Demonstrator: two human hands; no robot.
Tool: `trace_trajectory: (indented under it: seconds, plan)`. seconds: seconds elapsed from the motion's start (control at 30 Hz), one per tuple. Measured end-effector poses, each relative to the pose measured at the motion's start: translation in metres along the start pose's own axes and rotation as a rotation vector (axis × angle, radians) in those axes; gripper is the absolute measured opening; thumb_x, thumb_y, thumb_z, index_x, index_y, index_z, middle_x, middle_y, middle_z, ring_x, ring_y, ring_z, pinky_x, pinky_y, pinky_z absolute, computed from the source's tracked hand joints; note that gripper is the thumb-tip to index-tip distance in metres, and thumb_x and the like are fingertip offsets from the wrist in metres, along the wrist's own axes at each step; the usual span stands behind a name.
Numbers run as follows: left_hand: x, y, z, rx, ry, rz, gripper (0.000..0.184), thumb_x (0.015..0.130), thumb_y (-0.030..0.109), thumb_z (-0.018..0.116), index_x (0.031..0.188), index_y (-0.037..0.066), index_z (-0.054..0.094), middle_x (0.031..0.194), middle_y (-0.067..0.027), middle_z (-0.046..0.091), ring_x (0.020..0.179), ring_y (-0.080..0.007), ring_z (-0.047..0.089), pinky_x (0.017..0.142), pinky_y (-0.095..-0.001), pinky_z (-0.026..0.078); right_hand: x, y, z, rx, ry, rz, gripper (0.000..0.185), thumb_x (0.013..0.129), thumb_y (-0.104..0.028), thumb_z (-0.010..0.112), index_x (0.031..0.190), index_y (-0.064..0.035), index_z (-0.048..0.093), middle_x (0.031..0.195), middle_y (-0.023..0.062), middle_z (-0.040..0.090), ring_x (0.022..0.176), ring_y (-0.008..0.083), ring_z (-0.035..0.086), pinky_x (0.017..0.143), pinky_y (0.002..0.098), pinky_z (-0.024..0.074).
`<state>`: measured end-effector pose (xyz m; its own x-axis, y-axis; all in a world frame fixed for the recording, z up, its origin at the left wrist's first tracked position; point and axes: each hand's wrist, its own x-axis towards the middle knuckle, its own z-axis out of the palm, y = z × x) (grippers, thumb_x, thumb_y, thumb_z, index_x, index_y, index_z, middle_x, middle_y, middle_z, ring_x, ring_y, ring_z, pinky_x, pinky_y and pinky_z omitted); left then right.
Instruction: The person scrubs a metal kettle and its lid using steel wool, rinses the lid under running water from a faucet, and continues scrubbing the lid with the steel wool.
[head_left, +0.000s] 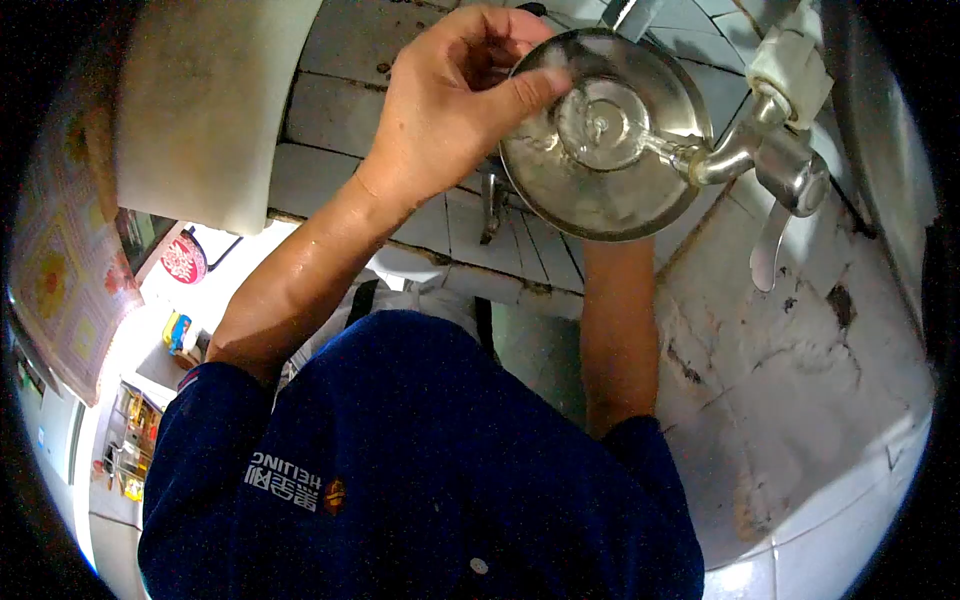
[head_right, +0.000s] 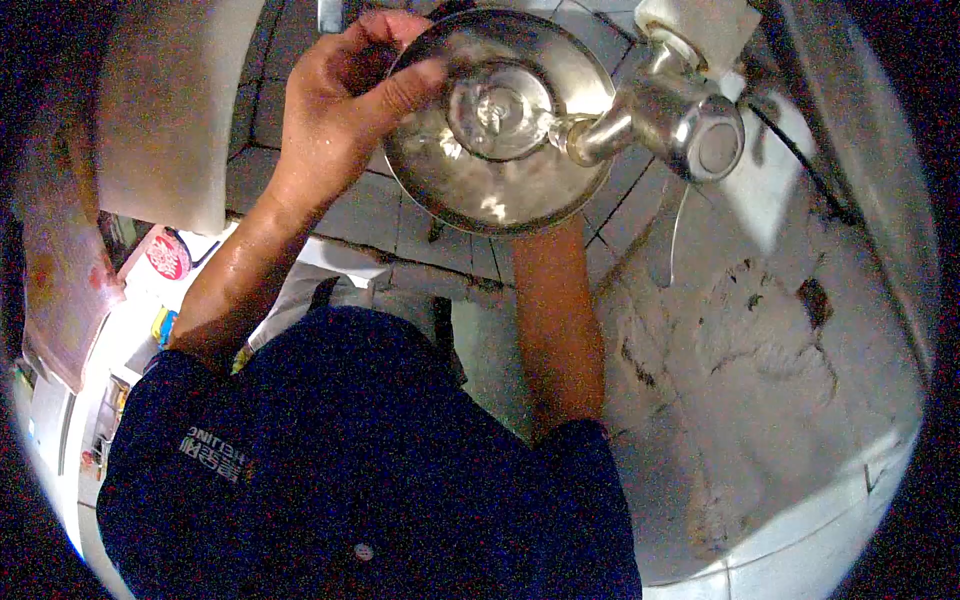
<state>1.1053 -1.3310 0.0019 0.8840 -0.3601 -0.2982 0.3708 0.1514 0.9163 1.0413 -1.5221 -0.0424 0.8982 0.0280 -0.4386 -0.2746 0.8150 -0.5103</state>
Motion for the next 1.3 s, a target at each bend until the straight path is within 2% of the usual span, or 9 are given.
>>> trace_trajectory:
  seconds: [0.07, 0.2, 0.37, 0.47, 0.63, 0.77, 0.83, 1.13, 1.3]
  plan:
    - [0.0, 0.015, -0.001, -0.121, -0.009, -0.107, 0.017, 0.087, 0.015, 0.066, 0.096, 0.006, 0.055, 0.081, -0.0027, 0.057, 0.066, -0.0091, 0.052, 0.059, -0.0277, 0.042, 0.001, 0.001, -0.001, 0.001, -0.006, 0.012, 0.059, 0.085, -0.037, 0.061, 0.13, -0.0026, 0.046, 0.125, 0.0162, 0.054, 0.111, 0.0312, 0.056, 0.094, 0.0452, 0.0489]
    - [0.007, 0.018, 0.006, -0.106, 0.083, -0.313, 0.009, 0.089, 0.007, 0.061, 0.093, 0.004, 0.054, 0.082, -0.0031, 0.056, 0.066, -0.0074, 0.049, 0.059, -0.0253, 0.039, 0.003, 0.006, -0.001, 0.011, -0.02, 0.036, 0.058, 0.085, -0.038, 0.061, 0.13, -0.0027, 0.046, 0.125, 0.0161, 0.054, 0.111, 0.0312, 0.056, 0.094, 0.0452, 0.0489]
    - [0.009, 0.017, 0.008, 0.047, 0.051, -0.361, 0.007, 0.09, 0.008, 0.061, 0.092, 0.004, 0.055, 0.079, -0.0023, 0.056, 0.07, -0.0091, 0.051, 0.063, -0.0248, 0.041, -0.001, 0.007, -0.003, 0.033, -0.007, 0.02, 0.058, 0.085, -0.038, 0.061, 0.129, -0.0029, 0.046, 0.124, 0.0159, 0.055, 0.111, 0.0311, 0.056, 0.094, 0.0452, 0.0489]
    - [0.014, 0.004, 0.014, -0.168, 0.164, -0.294, 0.009, 0.09, 0.011, 0.062, 0.092, 0.004, 0.056, 0.079, -0.0021, 0.056, 0.069, -0.0093, 0.051, 0.063, -0.0254, 0.041, -0.006, 0.005, -0.004, 0.052, 0.017, -0.01, 0.058, 0.085, -0.038, 0.061, 0.129, -0.003, 0.046, 0.124, 0.0158, 0.055, 0.111, 0.0311, 0.056, 0.094, 0.0452, 0.0488]
    - [0.017, 0.007, 0.015, 0.194, 0.013, -0.241, 0.019, 0.091, 0.019, 0.062, 0.093, 0.001, 0.057, 0.079, -0.0023, 0.057, 0.07, -0.01, 0.051, 0.062, -0.0283, 0.042, -0.012, 0.002, -0.005, 0.065, 0.037, -0.048, 0.058, 0.085, -0.039, 0.061, 0.129, -0.0031, 0.047, 0.124, 0.0156, 0.055, 0.111, 0.031, 0.056, 0.094, 0.0453, 0.0488]
    - [0.023, 0.004, 0.013, 0.134, -0.042, -0.281, 0.022, 0.091, 0.022, 0.062, 0.092, 0.001, 0.056, 0.078, -0.0025, 0.057, 0.07, -0.0105, 0.051, 0.063, -0.0291, 0.043, -0.011, 0.001, -0.005, 0.063, 0.04, -0.058, 0.058, 0.085, -0.039, 0.061, 0.129, -0.0032, 0.047, 0.124, 0.0154, 0.055, 0.11, 0.031, 0.056, 0.094, 0.0453, 0.0488]
    - [0.026, 0.005, 0.008, 0.588, -0.105, -0.166, 0.022, 0.09, 0.022, 0.063, 0.091, 0.001, 0.056, 0.078, -0.003, 0.058, 0.071, -0.0109, 0.052, 0.063, -0.0299, 0.043, -0.011, -0.001, -0.006, 0.063, 0.043, -0.064, 0.058, 0.085, -0.039, 0.061, 0.129, -0.0033, 0.047, 0.124, 0.0154, 0.055, 0.11, 0.031, 0.056, 0.094, 0.0453, 0.0488]
    - [0.023, -0.003, 0.012, 0.065, -0.075, -0.176, 0.014, 0.091, 0.015, 0.061, 0.094, 0.003, 0.055, 0.079, -0.003, 0.06, 0.071, -0.013, 0.056, 0.062, -0.0296, 0.046, -0.007, -0.002, -0.003, 0.065, 0.043, -0.075, 0.058, 0.085, -0.04, 0.06, 0.128, -0.0036, 0.047, 0.123, 0.015, 0.055, 0.11, 0.0309, 0.056, 0.094, 0.0453, 0.0487]
    - [0.023, -0.003, 0.009, 0.234, -0.059, -0.128, 0.013, 0.094, 0.016, 0.058, 0.093, 0.005, 0.05, 0.078, -0.0019, 0.055, 0.07, -0.0121, 0.051, 0.064, -0.0287, 0.043, -0.007, -0.003, 0.0, 0.056, 0.043, -0.073, 0.058, 0.085, -0.04, 0.06, 0.128, -0.0038, 0.047, 0.123, 0.0149, 0.055, 0.11, 0.0308, 0.056, 0.094, 0.0453, 0.0487]
